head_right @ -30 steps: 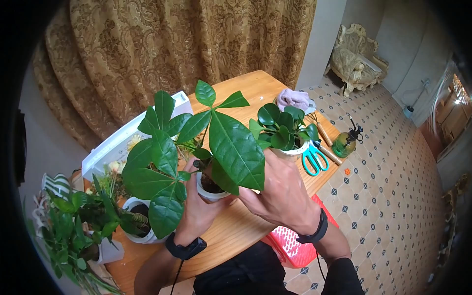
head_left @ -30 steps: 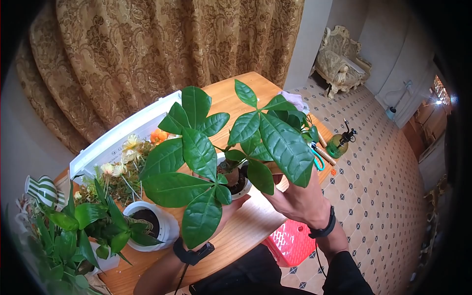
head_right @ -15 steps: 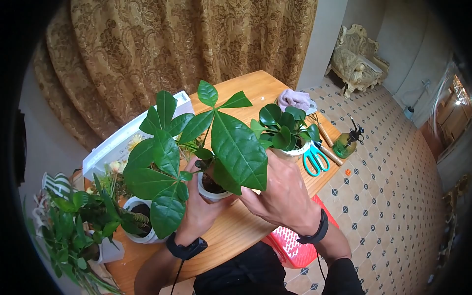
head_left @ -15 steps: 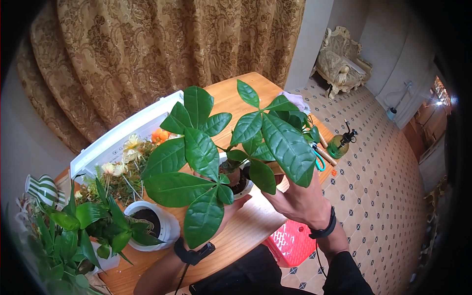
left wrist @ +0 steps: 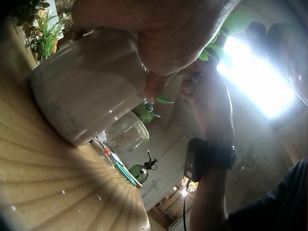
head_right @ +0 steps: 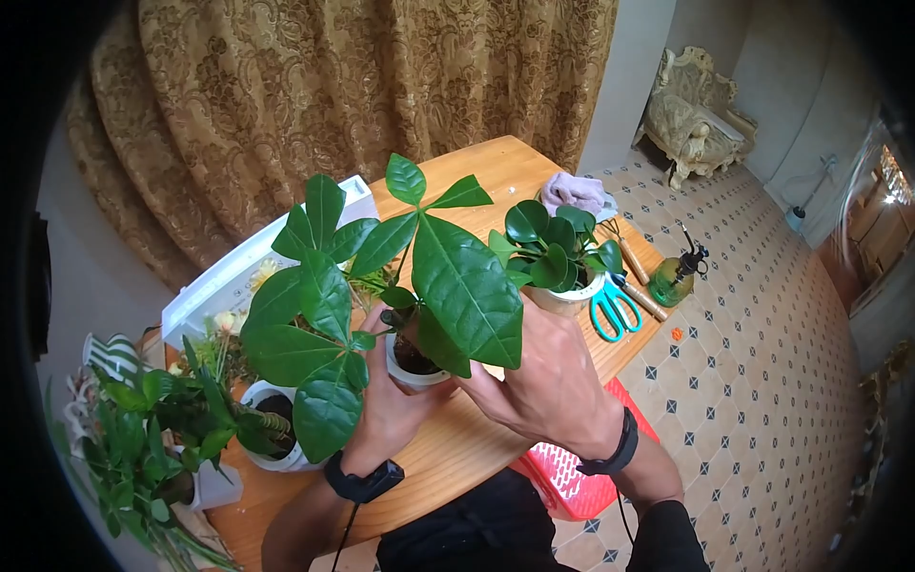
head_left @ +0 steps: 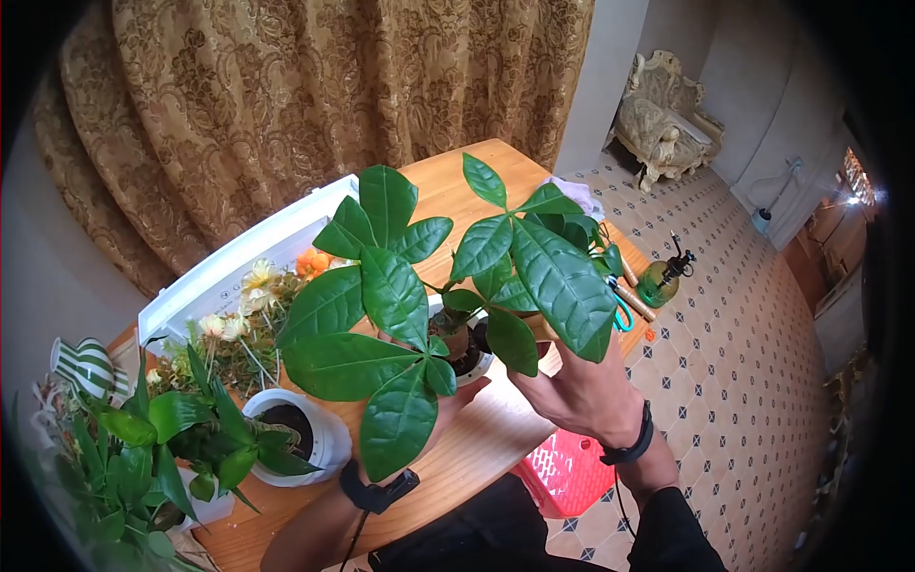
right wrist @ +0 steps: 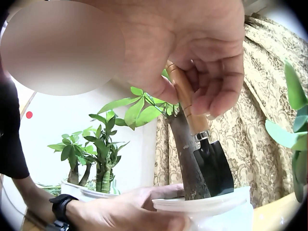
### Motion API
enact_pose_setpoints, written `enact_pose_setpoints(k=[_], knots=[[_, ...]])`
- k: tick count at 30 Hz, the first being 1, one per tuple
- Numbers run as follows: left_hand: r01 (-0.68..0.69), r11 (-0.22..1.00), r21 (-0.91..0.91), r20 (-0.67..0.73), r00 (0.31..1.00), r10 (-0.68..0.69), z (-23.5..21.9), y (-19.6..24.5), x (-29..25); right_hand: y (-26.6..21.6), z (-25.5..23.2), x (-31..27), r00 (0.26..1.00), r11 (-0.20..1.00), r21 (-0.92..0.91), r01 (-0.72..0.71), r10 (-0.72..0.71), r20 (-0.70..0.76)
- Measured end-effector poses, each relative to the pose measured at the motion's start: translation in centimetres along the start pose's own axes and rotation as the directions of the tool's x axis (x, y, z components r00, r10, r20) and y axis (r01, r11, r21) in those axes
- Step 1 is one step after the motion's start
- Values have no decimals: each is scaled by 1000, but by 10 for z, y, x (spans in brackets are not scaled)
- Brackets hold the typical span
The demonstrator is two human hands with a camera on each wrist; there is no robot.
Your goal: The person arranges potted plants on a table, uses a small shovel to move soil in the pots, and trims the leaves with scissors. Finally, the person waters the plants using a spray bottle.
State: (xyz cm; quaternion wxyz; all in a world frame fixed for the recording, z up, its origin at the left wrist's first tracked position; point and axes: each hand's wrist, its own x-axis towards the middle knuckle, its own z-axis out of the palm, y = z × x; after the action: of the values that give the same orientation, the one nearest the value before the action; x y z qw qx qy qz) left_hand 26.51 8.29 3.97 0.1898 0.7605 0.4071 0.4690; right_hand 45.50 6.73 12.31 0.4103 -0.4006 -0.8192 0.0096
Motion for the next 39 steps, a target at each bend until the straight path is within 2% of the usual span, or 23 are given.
enact_pose_setpoints(k=[2, 4, 7, 10, 13, 16, 19, 23, 29, 32, 37, 39], knots=[[-24, 998, 64, -39, 999, 27, 1, -2, 0, 0, 0, 0, 1000, 1000, -1, -2, 2, -25], [-36, 997, 74, -60, 997, 41, 3, -5, -1, 1, 0, -1, 1000, 1000, 22, -21, 20, 23], [-2, 998, -63, -68, 998, -2, 6, -9, -2, 3, 1, -3, 999, 1000, 22, -21, 20, 43], [2, 997, -74, -30, 1000, -5, 7, -10, -4, 3, 2, -1, 999, 999, 39, -34, 34, 1], [60, 980, -190, 63, 997, -49, 6, -8, -2, 5, 1, -3, 997, 995, 55, -83, 83, 0], [62, 985, -158, -5, 998, -63, 7, -11, -3, 7, 2, -2, 1000, 999, 22, -26, 26, -12], [28, 999, -39, -32, 999, -29, 6, -10, -2, 7, 3, -3, 1000, 1000, 0, -24, 24, 5], [38, 997, -69, -43, 998, -41, 9, -13, -3, 8, 4, -3, 999, 998, 44, -35, 35, 0], [55, 996, -76, -22, 998, -57, 7, -10, -2, 8, 3, -1, 1000, 1000, -8, 9, -9, -27], [42, 997, -72, -34, 998, -45, 5, -7, -1, 6, 4, -3, 999, 999, 4, -33, 33, 17], [60, 993, -102, -36, 997, -64, 6, -6, -1, 10, 6, -2, 999, 1000, 18, 2, -1, -34], [73, 992, -99, -17, 997, -75, 6, -7, -2, 11, 8, -3, 999, 998, 49, -31, 33, -29]])
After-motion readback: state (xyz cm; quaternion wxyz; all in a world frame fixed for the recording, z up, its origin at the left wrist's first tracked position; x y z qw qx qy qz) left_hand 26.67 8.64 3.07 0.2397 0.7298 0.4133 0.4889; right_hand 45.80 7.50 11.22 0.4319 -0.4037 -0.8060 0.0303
